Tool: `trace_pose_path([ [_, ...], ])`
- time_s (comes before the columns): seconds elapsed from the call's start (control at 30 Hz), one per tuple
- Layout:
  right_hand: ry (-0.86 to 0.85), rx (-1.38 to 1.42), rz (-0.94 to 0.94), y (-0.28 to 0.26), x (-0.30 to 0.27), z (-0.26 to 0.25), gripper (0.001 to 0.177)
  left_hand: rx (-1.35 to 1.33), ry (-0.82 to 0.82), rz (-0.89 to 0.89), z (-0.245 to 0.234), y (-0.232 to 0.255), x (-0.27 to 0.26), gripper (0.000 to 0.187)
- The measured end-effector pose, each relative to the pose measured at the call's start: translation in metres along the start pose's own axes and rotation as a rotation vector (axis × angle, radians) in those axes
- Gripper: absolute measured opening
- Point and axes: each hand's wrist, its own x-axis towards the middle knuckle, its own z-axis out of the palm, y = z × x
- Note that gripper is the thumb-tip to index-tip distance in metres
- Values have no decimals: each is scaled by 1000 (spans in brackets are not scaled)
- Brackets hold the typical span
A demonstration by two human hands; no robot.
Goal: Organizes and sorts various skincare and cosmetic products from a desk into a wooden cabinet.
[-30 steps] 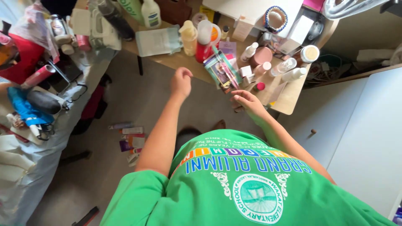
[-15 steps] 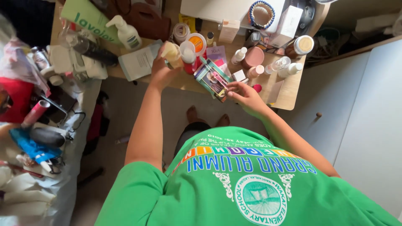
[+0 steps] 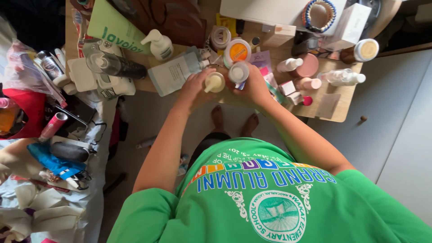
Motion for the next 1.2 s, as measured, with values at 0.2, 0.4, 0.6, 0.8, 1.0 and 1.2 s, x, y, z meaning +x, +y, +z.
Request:
trace_pose_path([
  [0.2,-76,-14,166,-17,-2,3,52,177,-6,25,-31,-23,9,62],
  [0.4,-101,18,114,-25,-4,-2,56,34,-79,145,-46,9,65,43],
  [0.6,-79,10,53,-26,-21,-11,91,362,-162,659,-4,14,143,61],
  [0.8,90,-12,107,-18,-61,-26,79,693,-282,736,20,29,169,85],
  [1.0,366,134,131,-15,-75,-42,59,-221,-584,239,-4,26,188,68],
  [1.2,424,211,102,-24,-74,-49,52,-927,-829,-179,-27,56,175,68],
])
